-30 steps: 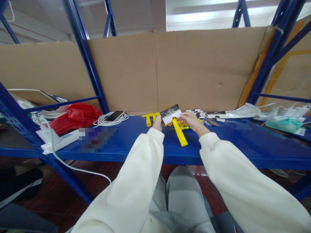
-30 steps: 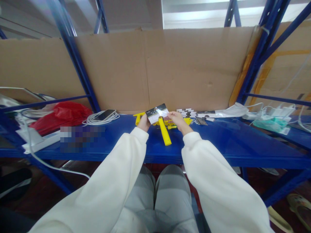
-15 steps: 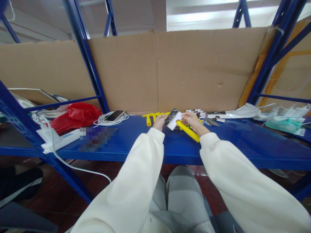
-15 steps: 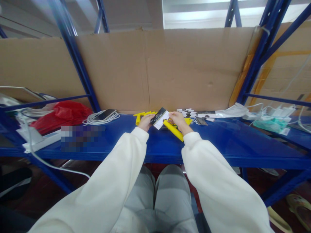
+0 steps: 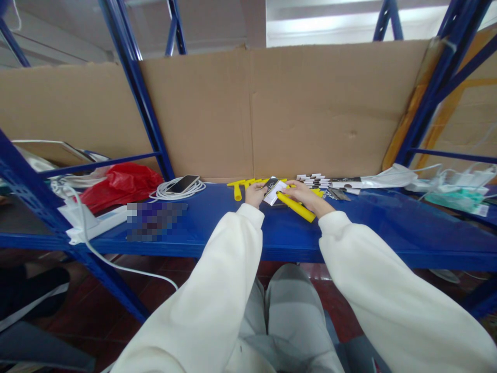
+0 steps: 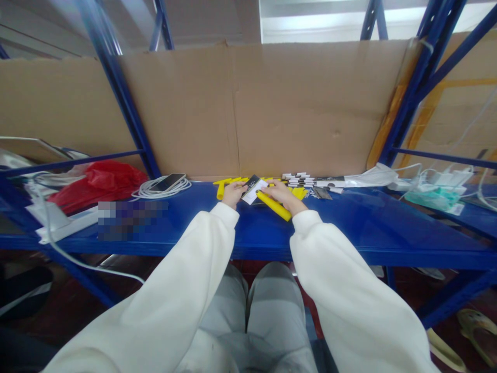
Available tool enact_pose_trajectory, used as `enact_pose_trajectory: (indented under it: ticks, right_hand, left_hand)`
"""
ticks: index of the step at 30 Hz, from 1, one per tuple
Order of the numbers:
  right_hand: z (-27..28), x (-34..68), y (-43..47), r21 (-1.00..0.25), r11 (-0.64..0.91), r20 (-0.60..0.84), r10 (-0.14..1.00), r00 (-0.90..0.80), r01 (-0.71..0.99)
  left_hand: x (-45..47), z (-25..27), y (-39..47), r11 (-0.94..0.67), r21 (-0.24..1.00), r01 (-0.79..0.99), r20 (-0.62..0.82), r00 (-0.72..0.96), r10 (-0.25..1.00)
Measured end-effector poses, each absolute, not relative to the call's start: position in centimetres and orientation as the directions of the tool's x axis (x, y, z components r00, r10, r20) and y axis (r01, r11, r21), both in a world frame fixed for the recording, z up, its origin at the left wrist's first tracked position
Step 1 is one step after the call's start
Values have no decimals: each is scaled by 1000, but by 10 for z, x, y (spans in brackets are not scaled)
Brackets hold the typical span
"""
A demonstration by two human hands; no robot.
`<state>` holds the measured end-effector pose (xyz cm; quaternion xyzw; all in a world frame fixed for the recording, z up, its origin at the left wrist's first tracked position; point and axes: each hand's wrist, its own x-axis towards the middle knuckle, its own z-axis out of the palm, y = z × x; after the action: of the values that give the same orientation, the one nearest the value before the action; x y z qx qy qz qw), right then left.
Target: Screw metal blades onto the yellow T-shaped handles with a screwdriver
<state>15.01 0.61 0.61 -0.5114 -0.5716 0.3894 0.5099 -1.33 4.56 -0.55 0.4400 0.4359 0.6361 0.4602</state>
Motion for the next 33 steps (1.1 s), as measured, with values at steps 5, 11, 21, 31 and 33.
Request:
enact_pose_trajectory:
  ticks: [5, 11, 21, 31, 33]
  right_hand:
    - [0, 149, 7, -964, 219, 208, 974, -87, 149]
    - [-2, 150, 13, -920, 304, 277, 951, -139, 246]
    - [6, 149, -1, -694, 494, 351, 867, -353, 523]
    - [2, 159, -9, -345, 558, 475, 797, -372, 755]
    - [7, 179, -9, -271, 510, 496, 801, -336, 816]
  left_hand:
    - [-14, -8, 50, -218, 954, -209, 162, -254, 954]
    - [-15, -12, 57, -226, 949, -218, 152, -310, 939]
    - [-19, -12, 58, -226, 959, -170, 160, -333, 929]
    - [-15, -8, 52, -244, 938, -245, 168, -293, 941]
    - [-15, -8, 50, -247, 944, -219, 174, -304, 937]
